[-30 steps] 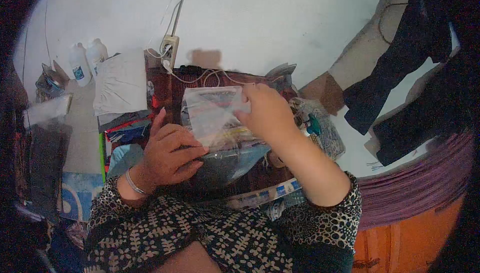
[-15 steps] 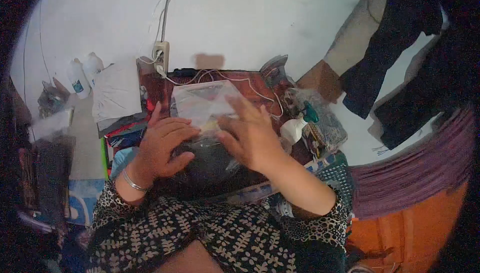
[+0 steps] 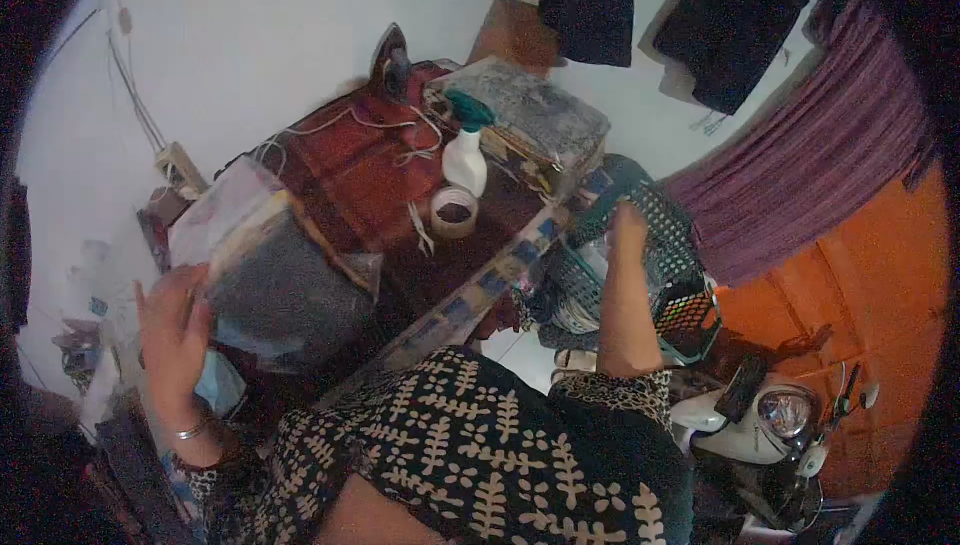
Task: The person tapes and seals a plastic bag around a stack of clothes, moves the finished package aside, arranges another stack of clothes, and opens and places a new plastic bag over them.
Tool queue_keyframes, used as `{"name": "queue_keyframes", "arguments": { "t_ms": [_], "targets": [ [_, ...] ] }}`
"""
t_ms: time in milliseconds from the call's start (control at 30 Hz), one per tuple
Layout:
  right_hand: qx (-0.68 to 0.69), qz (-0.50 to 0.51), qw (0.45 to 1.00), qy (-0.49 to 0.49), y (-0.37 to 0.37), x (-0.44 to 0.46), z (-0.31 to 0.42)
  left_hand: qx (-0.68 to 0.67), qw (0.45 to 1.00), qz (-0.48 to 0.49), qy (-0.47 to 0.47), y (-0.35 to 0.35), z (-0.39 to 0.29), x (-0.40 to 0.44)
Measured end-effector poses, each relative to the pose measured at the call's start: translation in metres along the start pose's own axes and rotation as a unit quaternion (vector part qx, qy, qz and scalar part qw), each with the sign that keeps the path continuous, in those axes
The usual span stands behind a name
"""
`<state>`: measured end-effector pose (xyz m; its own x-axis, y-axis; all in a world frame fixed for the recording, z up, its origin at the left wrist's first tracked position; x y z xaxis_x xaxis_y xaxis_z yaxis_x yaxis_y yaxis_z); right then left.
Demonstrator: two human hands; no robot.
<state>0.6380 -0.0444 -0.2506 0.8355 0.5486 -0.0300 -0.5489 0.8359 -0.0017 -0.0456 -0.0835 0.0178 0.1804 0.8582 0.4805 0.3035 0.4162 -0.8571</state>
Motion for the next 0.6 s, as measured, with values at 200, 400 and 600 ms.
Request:
{"name": "queue_keyframes", "arguments": {
  "t_ms": [200, 400, 600],
  "targets": [
    [0.03, 0.104, 0.961, 0.254, 0.028, -0.077, -0.125, 0.12, 0.993, -0.021, 0.004, -0.005, -0.003, -0.002],
    [0.188, 0.109, 0.873, 0.436, 0.073, -0.11, -0.135, 0.096, 0.994, 0.006, -0.048, -0.008, 0.02, -0.011],
    [0.2, 0.128, 0.922, 0.306, 0.079, -0.103, -0.14, 0.088, 0.994, -0.019, -0.061, -0.015, 0.026, -0.015]
  ]
}}
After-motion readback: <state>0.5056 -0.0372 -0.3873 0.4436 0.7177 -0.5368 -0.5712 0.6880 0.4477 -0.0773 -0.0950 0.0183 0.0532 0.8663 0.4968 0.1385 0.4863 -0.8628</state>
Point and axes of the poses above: each hand's wrist, its own x-axis towards the middle knuckle, its own y-axis out of the palm, z = x × y, the point moved 7 cm from there along x, towards the middle knuckle, and after that the axes turned 5 degrees about -z, right-handed, at the moved point
